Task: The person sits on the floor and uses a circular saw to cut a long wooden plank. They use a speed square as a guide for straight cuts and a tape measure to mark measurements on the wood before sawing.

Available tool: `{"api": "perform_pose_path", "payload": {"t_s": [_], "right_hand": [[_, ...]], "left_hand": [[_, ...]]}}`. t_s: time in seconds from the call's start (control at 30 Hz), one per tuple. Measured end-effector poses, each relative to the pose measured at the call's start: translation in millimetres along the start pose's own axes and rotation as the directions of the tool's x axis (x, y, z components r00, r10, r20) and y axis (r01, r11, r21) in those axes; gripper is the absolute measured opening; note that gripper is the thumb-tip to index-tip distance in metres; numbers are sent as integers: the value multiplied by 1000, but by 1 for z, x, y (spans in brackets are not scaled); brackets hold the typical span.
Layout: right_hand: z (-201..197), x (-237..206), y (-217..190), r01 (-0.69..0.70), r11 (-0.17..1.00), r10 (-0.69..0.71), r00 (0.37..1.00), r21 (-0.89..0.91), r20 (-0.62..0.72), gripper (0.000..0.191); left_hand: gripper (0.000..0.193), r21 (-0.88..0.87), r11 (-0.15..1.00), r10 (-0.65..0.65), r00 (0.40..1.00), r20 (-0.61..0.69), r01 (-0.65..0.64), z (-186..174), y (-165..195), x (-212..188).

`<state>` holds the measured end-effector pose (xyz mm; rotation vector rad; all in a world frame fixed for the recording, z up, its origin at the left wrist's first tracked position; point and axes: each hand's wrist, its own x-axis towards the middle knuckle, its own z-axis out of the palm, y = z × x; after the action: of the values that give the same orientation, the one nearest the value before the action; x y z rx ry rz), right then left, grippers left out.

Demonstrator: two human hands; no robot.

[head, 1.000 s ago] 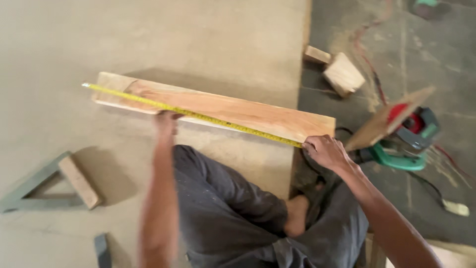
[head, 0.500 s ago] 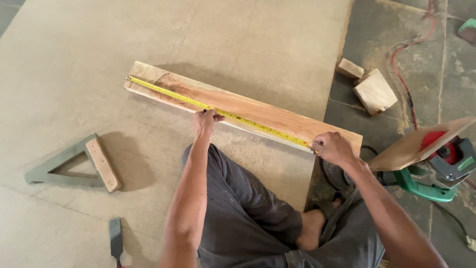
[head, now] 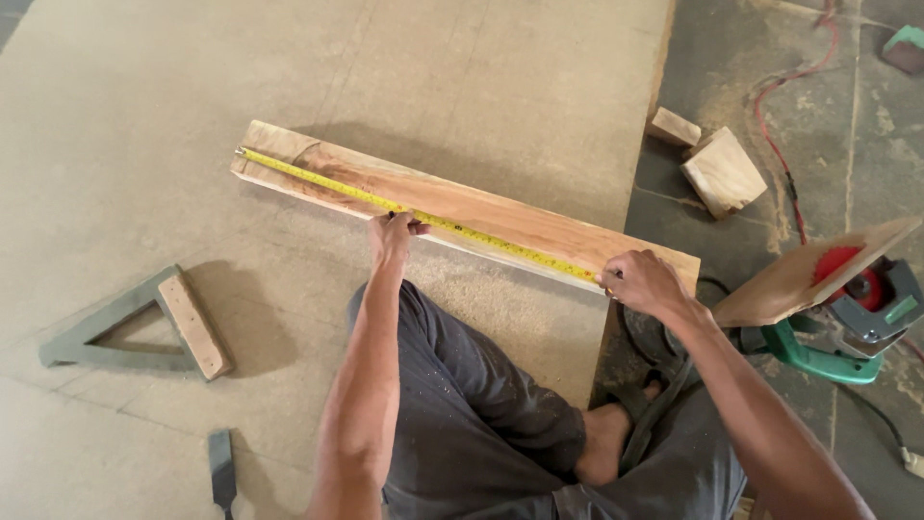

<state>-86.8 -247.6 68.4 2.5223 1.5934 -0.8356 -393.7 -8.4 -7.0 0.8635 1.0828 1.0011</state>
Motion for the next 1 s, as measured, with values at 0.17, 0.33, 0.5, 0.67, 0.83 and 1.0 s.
{"api": "perform_pose_path", "payload": {"t_s": [0.17,0.33,0.5,0.67,0.83,1.0], "right_hand": [[9,5,17,64,995,-61,997,79,-48,32],[5,6,65,29,993,-32,999,113,17,38],[-1,0,90,-209,958,221,974,-195,43,59],[0,2,83,-331,915,329,943,-230,-51,69],[2,1,89,-380,915,372,925,-134,-81,75],[3,1,102,-396,918,392,916,-34,-91,73]], "left_hand": [[15,123,992,11,999,-37,-7,-5,-5,-1],[27,468,883,14,995,-99,34,-13,-13,-7],[25,537,833,193,979,-62,-131,-11,-18,-10],[37,360,915,240,963,-126,-181,-12,-24,1],[67,272,925,288,957,-45,-266,-21,-31,2],[68,295,924,255,967,3,-244,-19,-32,1]]}}
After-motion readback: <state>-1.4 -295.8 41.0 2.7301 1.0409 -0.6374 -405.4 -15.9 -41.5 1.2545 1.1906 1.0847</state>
